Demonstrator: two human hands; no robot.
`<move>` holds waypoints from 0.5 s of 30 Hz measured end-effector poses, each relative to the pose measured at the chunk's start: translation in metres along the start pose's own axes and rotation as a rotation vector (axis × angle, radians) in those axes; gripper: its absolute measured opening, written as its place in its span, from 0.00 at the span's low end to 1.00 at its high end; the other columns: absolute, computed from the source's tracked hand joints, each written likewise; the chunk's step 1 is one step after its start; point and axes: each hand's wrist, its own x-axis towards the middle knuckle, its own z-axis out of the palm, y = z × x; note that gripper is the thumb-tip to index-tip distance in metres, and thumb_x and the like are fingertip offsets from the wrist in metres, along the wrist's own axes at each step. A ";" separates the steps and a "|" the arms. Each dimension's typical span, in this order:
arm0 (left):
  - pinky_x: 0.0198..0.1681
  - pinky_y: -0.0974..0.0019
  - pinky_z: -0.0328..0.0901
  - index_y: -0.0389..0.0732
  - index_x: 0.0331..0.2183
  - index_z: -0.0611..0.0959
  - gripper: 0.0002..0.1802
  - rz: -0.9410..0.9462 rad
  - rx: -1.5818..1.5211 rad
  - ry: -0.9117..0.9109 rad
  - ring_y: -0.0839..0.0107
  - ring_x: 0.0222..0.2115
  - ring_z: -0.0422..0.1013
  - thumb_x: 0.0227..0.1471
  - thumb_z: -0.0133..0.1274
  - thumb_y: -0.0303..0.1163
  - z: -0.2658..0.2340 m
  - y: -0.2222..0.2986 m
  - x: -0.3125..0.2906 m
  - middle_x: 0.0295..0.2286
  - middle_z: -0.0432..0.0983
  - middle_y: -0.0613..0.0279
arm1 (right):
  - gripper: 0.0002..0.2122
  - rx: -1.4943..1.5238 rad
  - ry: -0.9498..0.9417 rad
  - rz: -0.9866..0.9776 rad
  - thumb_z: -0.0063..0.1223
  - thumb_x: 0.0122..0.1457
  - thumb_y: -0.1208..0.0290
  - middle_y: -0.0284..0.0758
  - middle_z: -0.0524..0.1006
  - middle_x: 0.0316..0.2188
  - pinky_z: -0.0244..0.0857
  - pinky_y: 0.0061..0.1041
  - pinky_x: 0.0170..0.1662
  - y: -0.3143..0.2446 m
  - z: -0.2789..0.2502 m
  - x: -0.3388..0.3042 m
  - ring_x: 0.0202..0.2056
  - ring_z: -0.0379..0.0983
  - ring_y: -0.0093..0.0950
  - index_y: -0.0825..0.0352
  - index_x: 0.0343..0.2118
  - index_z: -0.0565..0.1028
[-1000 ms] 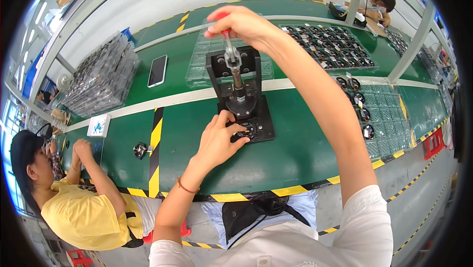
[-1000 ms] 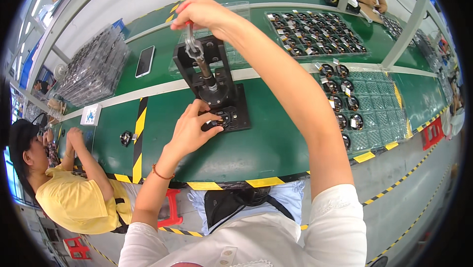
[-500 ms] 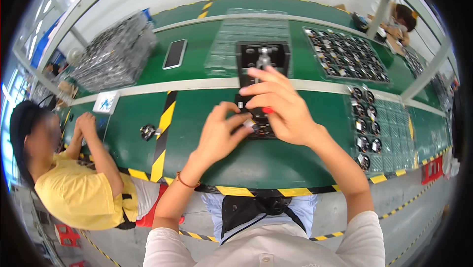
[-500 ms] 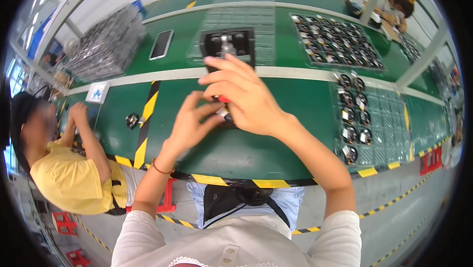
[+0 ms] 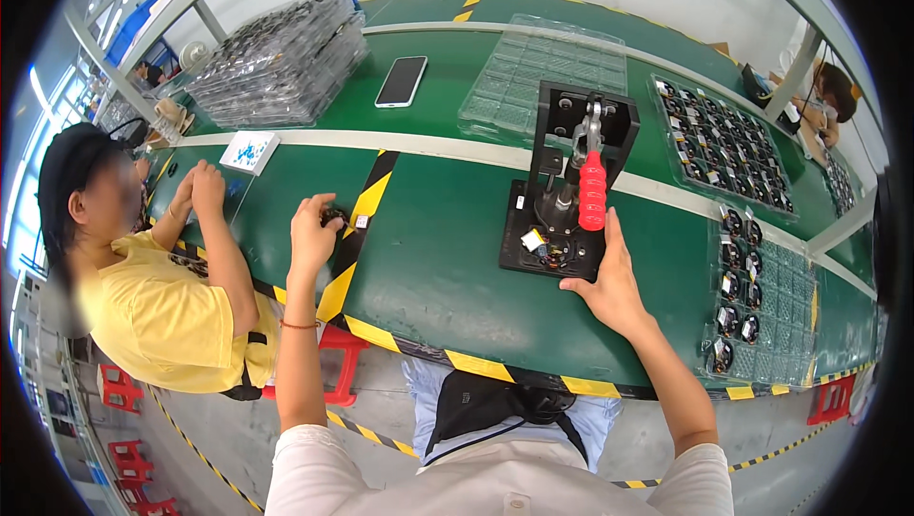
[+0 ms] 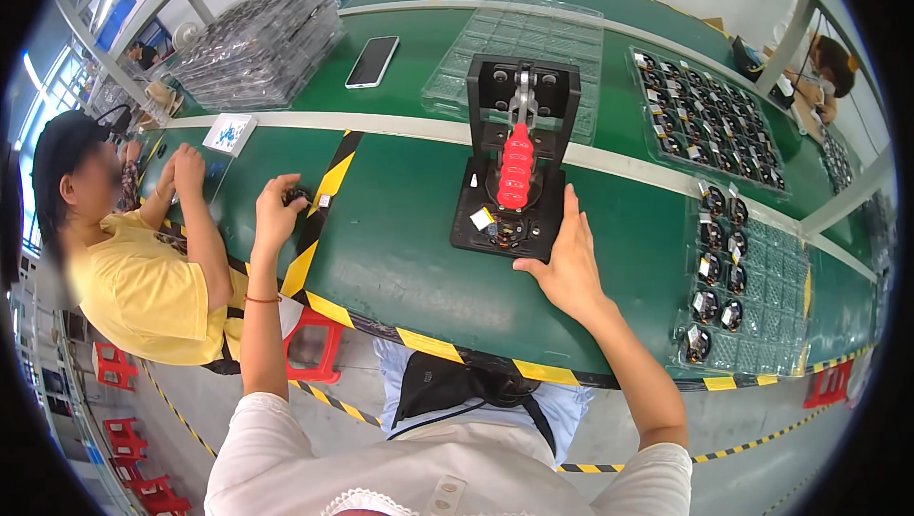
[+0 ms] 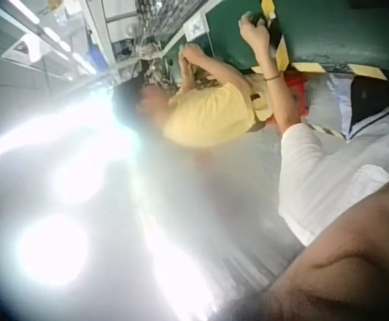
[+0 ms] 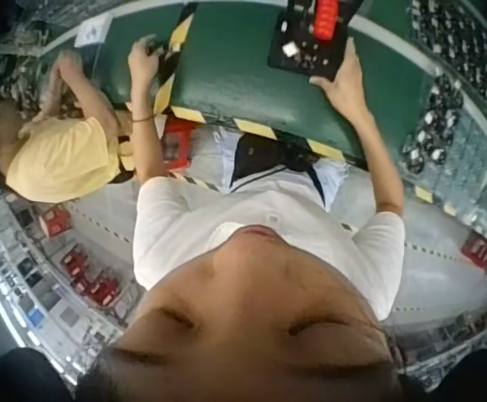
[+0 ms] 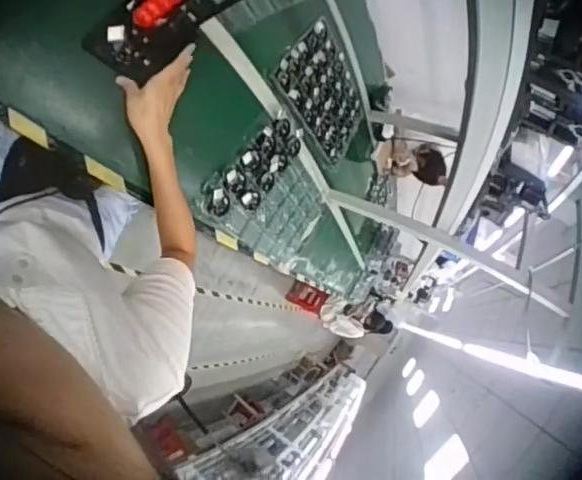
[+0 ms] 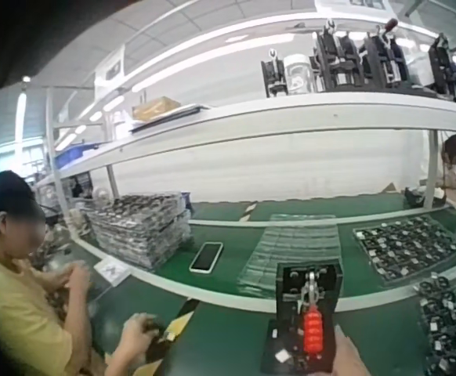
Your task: The person assembles electronic watch components by connecting batteries and wires by hand, placing each assembly into a manual press, pulling the lever to press the parts together, and placing the finished units onto a tray.
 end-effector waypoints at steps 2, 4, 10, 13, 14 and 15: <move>0.37 0.74 0.65 0.36 0.40 0.76 0.17 -0.085 -0.229 -0.107 0.76 0.30 0.70 0.43 0.56 0.19 0.003 0.032 0.003 0.32 0.72 0.60 | 0.56 -0.011 -0.002 0.013 0.68 0.39 0.74 0.52 0.46 0.62 0.43 0.35 0.63 0.002 0.000 0.001 0.63 0.45 0.45 0.71 0.62 0.33; 0.37 0.74 0.65 0.36 0.40 0.76 0.16 -0.063 -0.567 -0.219 0.77 0.30 0.70 0.45 0.54 0.18 0.011 0.062 0.002 0.32 0.73 0.62 | 0.53 0.043 -0.001 0.030 0.66 0.41 0.75 0.51 0.49 0.62 0.44 0.35 0.63 0.003 0.002 0.005 0.63 0.46 0.45 0.71 0.62 0.33; 0.31 0.76 0.67 0.36 0.39 0.75 0.13 0.005 -1.138 -0.730 0.80 0.31 0.71 0.49 0.52 0.18 0.041 0.163 -0.009 0.30 0.75 0.65 | 0.44 0.010 0.238 -0.145 0.61 0.43 0.78 0.51 0.54 0.59 0.46 0.40 0.61 -0.012 -0.012 -0.002 0.61 0.49 0.49 0.72 0.61 0.43; 0.24 0.74 0.67 0.38 0.39 0.74 0.14 0.114 -1.196 -0.862 0.80 0.30 0.70 0.48 0.53 0.19 0.053 0.201 -0.015 0.33 0.74 0.63 | 0.31 0.006 0.582 -0.461 0.56 0.41 0.81 0.46 0.65 0.50 0.57 0.39 0.53 -0.036 -0.037 0.001 0.52 0.62 0.43 0.71 0.53 0.63; 0.29 0.75 0.68 0.37 0.40 0.73 0.15 0.125 -1.209 -0.894 0.79 0.31 0.71 0.48 0.52 0.18 0.058 0.209 -0.014 0.36 0.73 0.63 | 0.26 0.013 0.478 -0.665 0.56 0.41 0.82 0.43 0.69 0.47 0.60 0.37 0.49 -0.039 -0.046 0.004 0.47 0.66 0.41 0.69 0.48 0.67; 0.29 0.75 0.68 0.37 0.40 0.73 0.15 0.132 -1.212 -0.902 0.79 0.31 0.71 0.48 0.52 0.18 0.066 0.211 -0.015 0.36 0.73 0.63 | 0.21 0.023 0.365 -0.867 0.55 0.42 0.83 0.40 0.72 0.43 0.62 0.35 0.46 -0.044 -0.054 0.008 0.42 0.69 0.38 0.67 0.44 0.72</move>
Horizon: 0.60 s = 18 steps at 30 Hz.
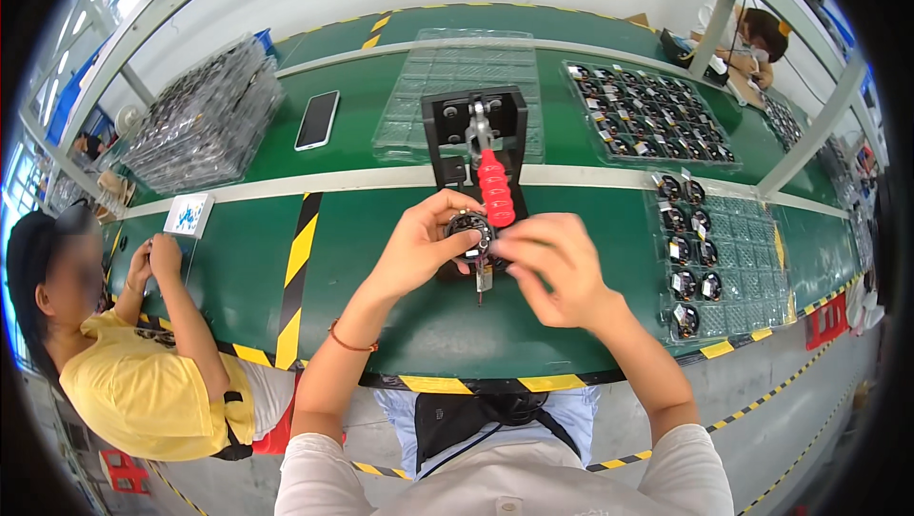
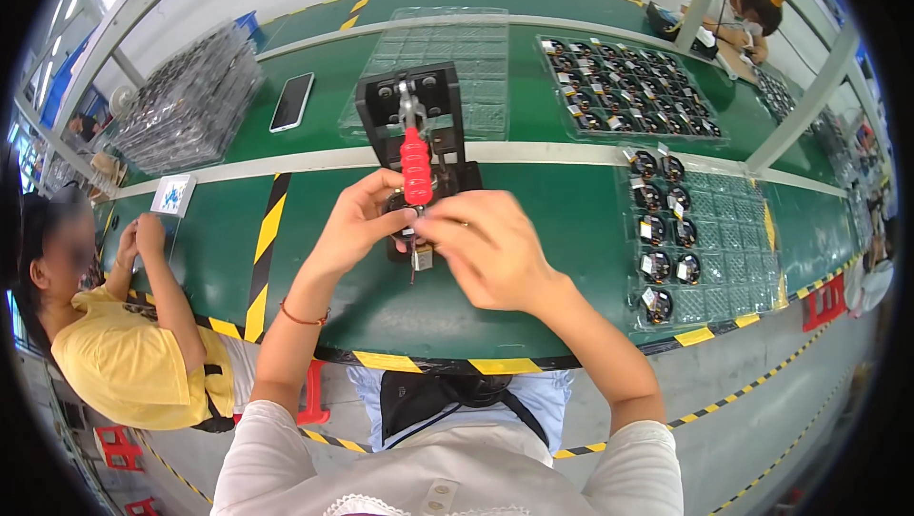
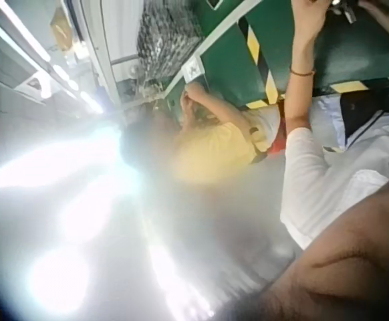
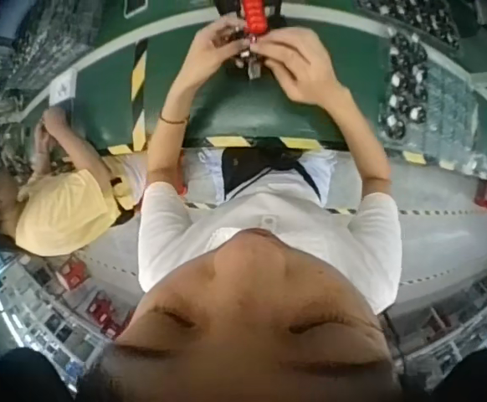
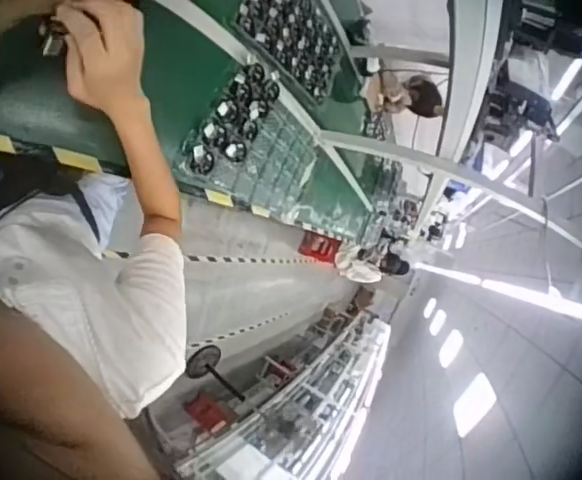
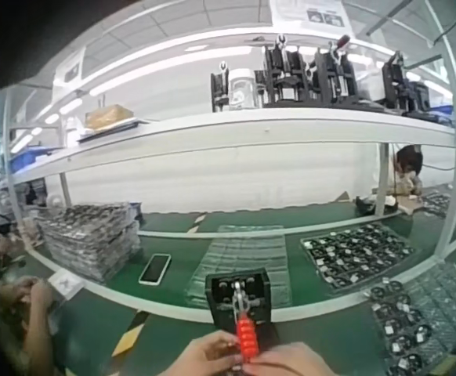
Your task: The person assembles electronic watch components by connecting batteries and wires by hand, placing each assembly into a manual press, pulling the lever to press the parts together, and placing the finished units onto a tray.
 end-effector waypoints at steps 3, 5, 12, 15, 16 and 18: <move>0.26 0.75 0.68 0.36 0.42 0.69 0.16 0.206 -0.032 0.012 0.79 0.31 0.71 0.49 0.50 0.15 0.004 -0.016 0.007 0.35 0.74 0.61 | 0.14 0.070 -0.141 -0.035 0.59 0.40 0.81 0.32 0.74 0.38 0.63 0.32 0.40 0.002 0.003 0.015 0.36 0.71 0.33 0.63 0.34 0.77; 0.27 0.76 0.68 0.35 0.41 0.69 0.16 0.173 -0.056 0.027 0.79 0.30 0.71 0.49 0.50 0.15 0.009 -0.021 0.005 0.34 0.74 0.60 | 0.12 0.162 -0.160 -0.045 0.64 0.38 0.77 0.31 0.75 0.36 0.63 0.30 0.37 0.012 0.008 0.005 0.35 0.70 0.30 0.62 0.29 0.78; 0.23 0.79 0.66 0.34 0.35 0.73 0.11 0.290 -0.008 0.131 0.81 0.29 0.71 0.47 0.53 0.14 0.014 -0.041 -0.004 0.32 0.75 0.59 | 0.10 0.228 0.122 0.185 0.64 0.43 0.79 0.31 0.75 0.28 0.63 0.26 0.33 0.010 0.035 -0.014 0.28 0.70 0.29 0.66 0.30 0.76; 0.20 0.82 0.63 0.34 0.27 0.83 0.08 0.360 0.205 0.174 0.82 0.29 0.71 0.43 0.52 0.13 0.016 -0.042 -0.004 0.34 0.77 0.56 | 0.11 0.211 0.251 0.271 0.63 0.44 0.82 0.33 0.74 0.25 0.62 0.22 0.27 0.006 0.042 -0.017 0.25 0.68 0.27 0.68 0.32 0.75; 0.20 0.82 0.63 0.34 0.27 0.83 0.08 0.356 0.204 0.175 0.82 0.29 0.71 0.43 0.52 0.13 0.016 -0.042 -0.004 0.34 0.77 0.56 | 0.12 0.236 0.296 0.334 0.63 0.43 0.83 0.33 0.74 0.24 0.62 0.20 0.25 0.004 0.043 -0.018 0.24 0.68 0.26 0.68 0.32 0.75; 0.24 0.80 0.64 0.33 0.29 0.82 0.07 0.302 0.245 0.155 0.81 0.30 0.71 0.45 0.52 0.15 0.015 -0.041 -0.005 0.34 0.77 0.55 | 0.12 0.202 0.288 0.307 0.63 0.43 0.84 0.34 0.74 0.24 0.62 0.19 0.24 0.006 0.044 -0.017 0.24 0.68 0.25 0.68 0.32 0.75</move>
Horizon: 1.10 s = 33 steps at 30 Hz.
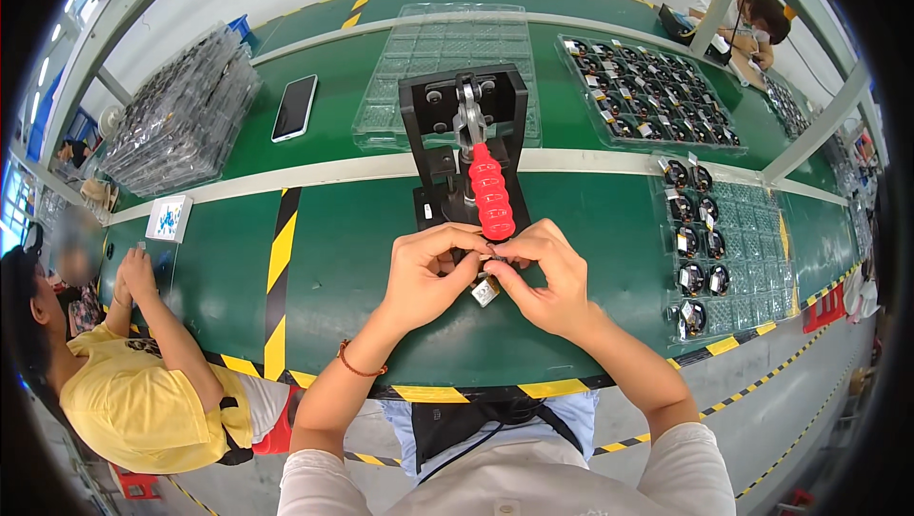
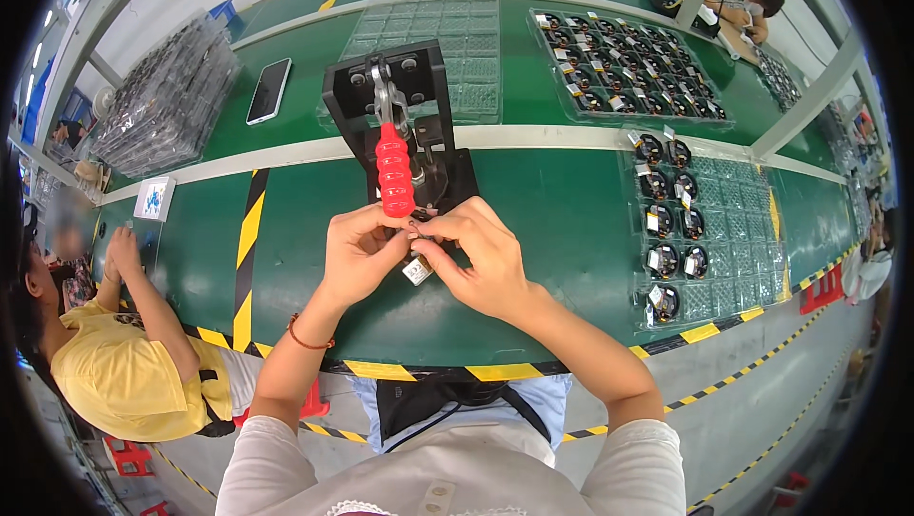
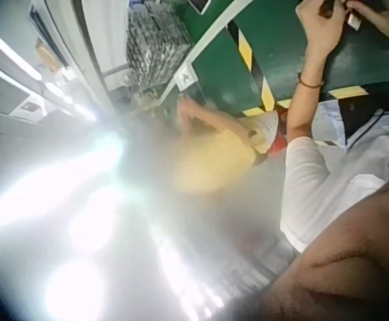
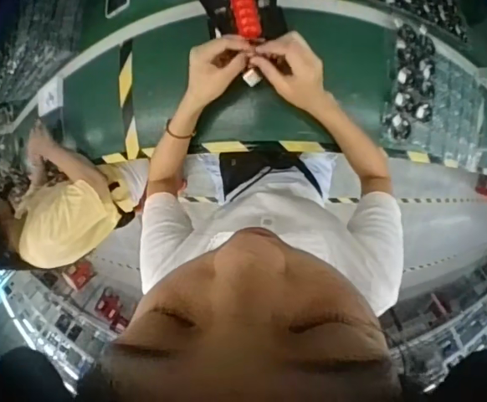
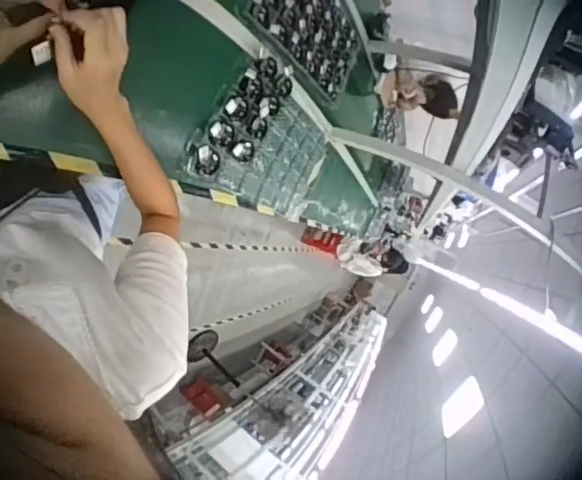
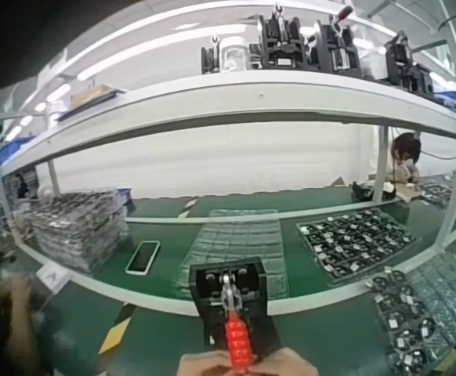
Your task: The person assembles electronic watch components by connecting batteries and wires by hand, placing each assembly into a manual press, pulling the lever to press the parts together, and placing the finished units onto a tray.
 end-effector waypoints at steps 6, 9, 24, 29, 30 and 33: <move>0.34 0.74 0.67 0.28 0.31 0.79 0.05 -0.008 -0.216 -0.099 0.78 0.30 0.70 0.51 0.50 0.21 -0.006 0.006 0.001 0.34 0.76 0.55 | 0.12 -0.108 -0.028 -0.086 0.63 0.42 0.84 0.33 0.74 0.24 0.62 0.19 0.24 0.002 -0.001 0.000 0.24 0.68 0.25 0.68 0.31 0.75; 0.34 0.74 0.67 0.28 0.31 0.79 0.06 -0.035 -0.135 -0.089 0.77 0.30 0.71 0.53 0.50 0.22 -0.007 0.004 0.000 0.34 0.76 0.55 | 0.12 -0.149 -0.028 -0.138 0.63 0.42 0.84 0.34 0.74 0.24 0.62 0.20 0.24 0.000 0.000 0.001 0.24 0.69 0.25 0.68 0.31 0.75; 0.37 0.78 0.67 0.33 0.39 0.76 0.12 -0.121 -0.235 0.140 0.81 0.33 0.72 0.49 0.54 0.18 0.009 0.000 0.000 0.34 0.77 0.61 | 0.11 -0.200 0.034 -0.002 0.61 0.44 0.84 0.36 0.72 0.27 0.65 0.21 0.22 0.001 0.005 -0.006 0.22 0.71 0.25 0.70 0.32 0.74; 0.36 0.79 0.67 0.33 0.39 0.77 0.12 -0.153 -0.225 0.111 0.82 0.33 0.72 0.49 0.54 0.18 0.007 0.001 -0.002 0.33 0.77 0.61 | 0.11 -0.223 0.015 -0.031 0.61 0.44 0.82 0.35 0.71 0.26 0.65 0.23 0.21 0.003 0.004 -0.006 0.21 0.70 0.27 0.69 0.33 0.75; 0.35 0.80 0.67 0.33 0.39 0.77 0.12 -0.149 -0.238 0.109 0.82 0.33 0.72 0.49 0.54 0.18 0.007 0.001 -0.002 0.33 0.78 0.62 | 0.11 -0.249 0.007 -0.059 0.61 0.44 0.82 0.35 0.71 0.25 0.65 0.23 0.21 0.003 0.004 -0.005 0.20 0.69 0.27 0.69 0.33 0.75; 0.34 0.80 0.66 0.32 0.39 0.77 0.12 -0.182 -0.235 0.087 0.82 0.32 0.72 0.49 0.53 0.17 0.005 -0.002 -0.004 0.33 0.78 0.62 | 0.11 -0.294 -0.012 -0.105 0.61 0.44 0.82 0.34 0.70 0.24 0.65 0.22 0.21 0.002 0.002 -0.004 0.20 0.69 0.26 0.69 0.34 0.76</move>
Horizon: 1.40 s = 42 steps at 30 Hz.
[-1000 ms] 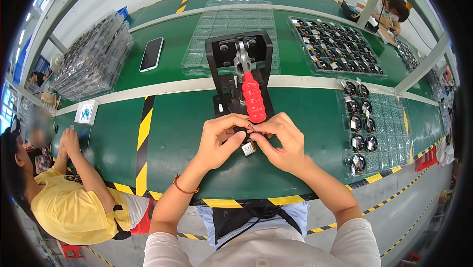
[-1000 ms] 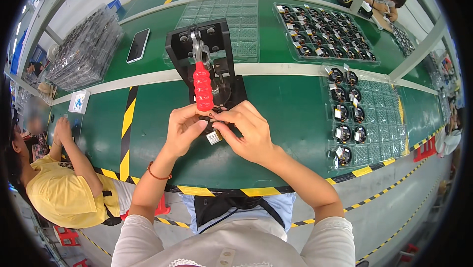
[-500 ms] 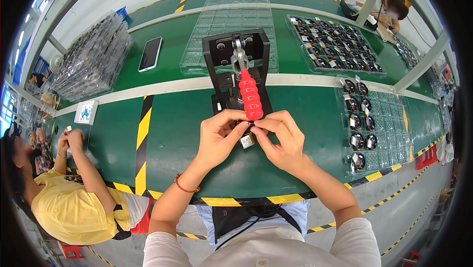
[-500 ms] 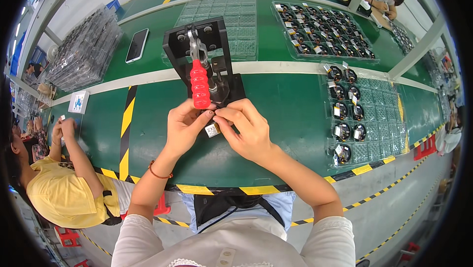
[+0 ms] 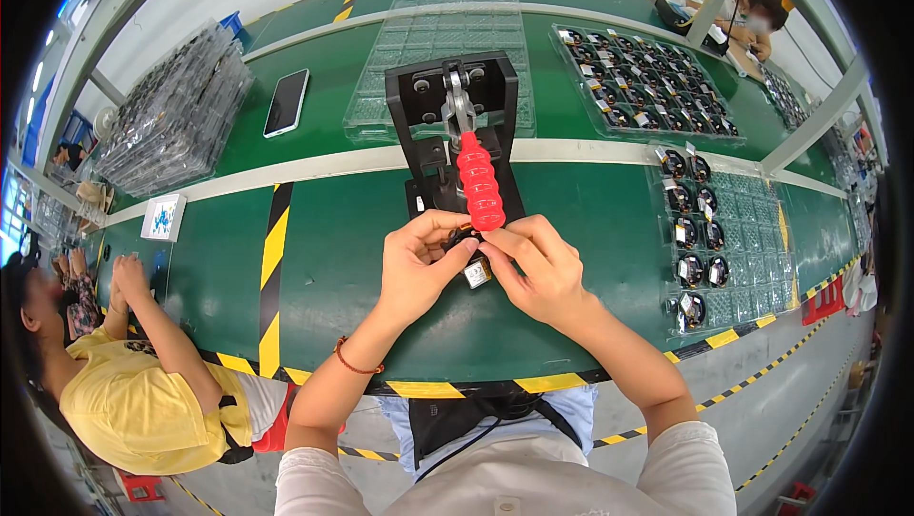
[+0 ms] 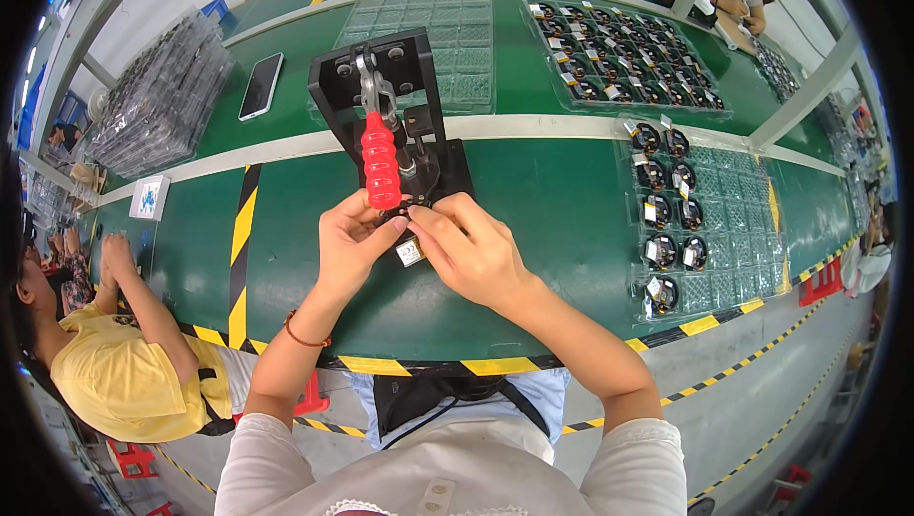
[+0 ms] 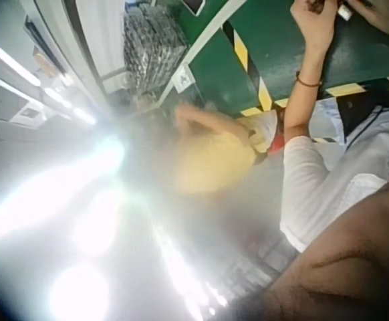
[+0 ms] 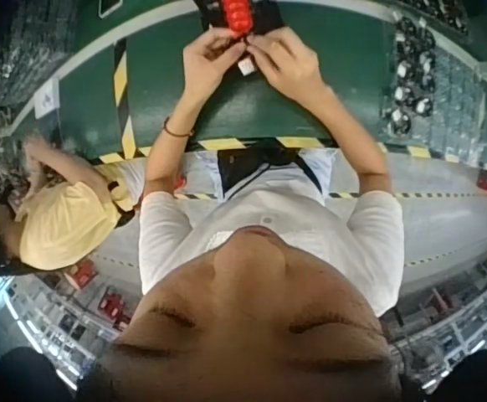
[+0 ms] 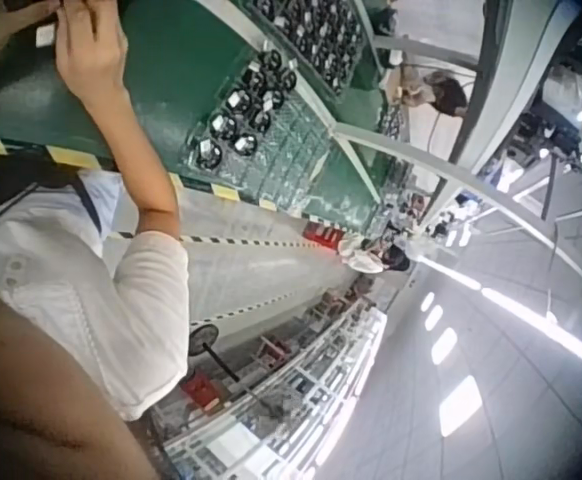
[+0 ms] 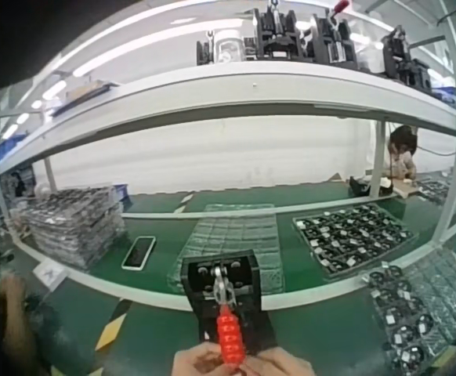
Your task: The person assembles electronic watch components by connecting batteries and wires by hand, placing each assembly into a manual press, pulling the lever to press the parts together, and placing the finished units onto a tray.
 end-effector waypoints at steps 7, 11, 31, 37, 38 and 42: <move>0.40 0.76 0.66 0.31 0.40 0.77 0.13 0.038 0.047 -0.016 0.80 0.35 0.72 0.48 0.53 0.17 0.000 -0.002 -0.003 0.34 0.77 0.63 | 0.14 -0.064 -0.034 -0.113 0.59 0.41 0.83 0.34 0.69 0.24 0.66 0.21 0.20 0.003 -0.003 -0.002 0.20 0.69 0.24 0.70 0.35 0.77; 0.35 0.79 0.65 0.32 0.38 0.78 0.12 0.085 0.096 0.019 0.81 0.33 0.72 0.48 0.53 0.17 0.001 -0.004 -0.004 0.32 0.78 0.64 | 0.14 -0.089 -0.038 -0.153 0.58 0.40 0.83 0.33 0.69 0.24 0.66 0.20 0.21 0.002 -0.003 -0.001 0.21 0.69 0.24 0.71 0.34 0.77; 0.31 0.78 0.66 0.31 0.33 0.77 0.05 0.126 0.104 0.035 0.83 0.28 0.72 0.49 0.51 0.17 0.004 -0.002 -0.004 0.27 0.78 0.63 | 0.11 -0.067 -0.028 -0.160 0.59 0.41 0.82 0.33 0.69 0.24 0.66 0.20 0.20 -0.001 -0.001 -0.004 0.21 0.69 0.23 0.70 0.32 0.76; 0.34 0.79 0.65 0.32 0.35 0.76 0.07 0.097 0.072 -0.009 0.85 0.30 0.70 0.50 0.50 0.18 0.004 -0.003 -0.002 0.28 0.77 0.65 | 0.14 0.011 -0.035 -0.053 0.63 0.42 0.82 0.33 0.71 0.24 0.64 0.19 0.20 0.003 0.001 -0.007 0.21 0.69 0.23 0.67 0.34 0.74; 0.34 0.79 0.65 0.32 0.36 0.76 0.08 0.068 0.077 -0.013 0.85 0.31 0.70 0.50 0.50 0.18 0.006 -0.001 -0.001 0.29 0.77 0.65 | 0.14 0.009 -0.036 -0.053 0.63 0.42 0.82 0.33 0.71 0.24 0.64 0.19 0.20 0.004 0.001 -0.007 0.21 0.69 0.23 0.67 0.34 0.74; 0.36 0.78 0.67 0.33 0.38 0.76 0.11 0.046 0.066 -0.030 0.83 0.32 0.71 0.50 0.51 0.17 0.006 0.001 -0.001 0.31 0.77 0.64 | 0.16 0.075 -0.014 0.010 0.63 0.43 0.81 0.35 0.72 0.25 0.64 0.19 0.21 0.004 0.000 -0.005 0.21 0.70 0.22 0.68 0.36 0.73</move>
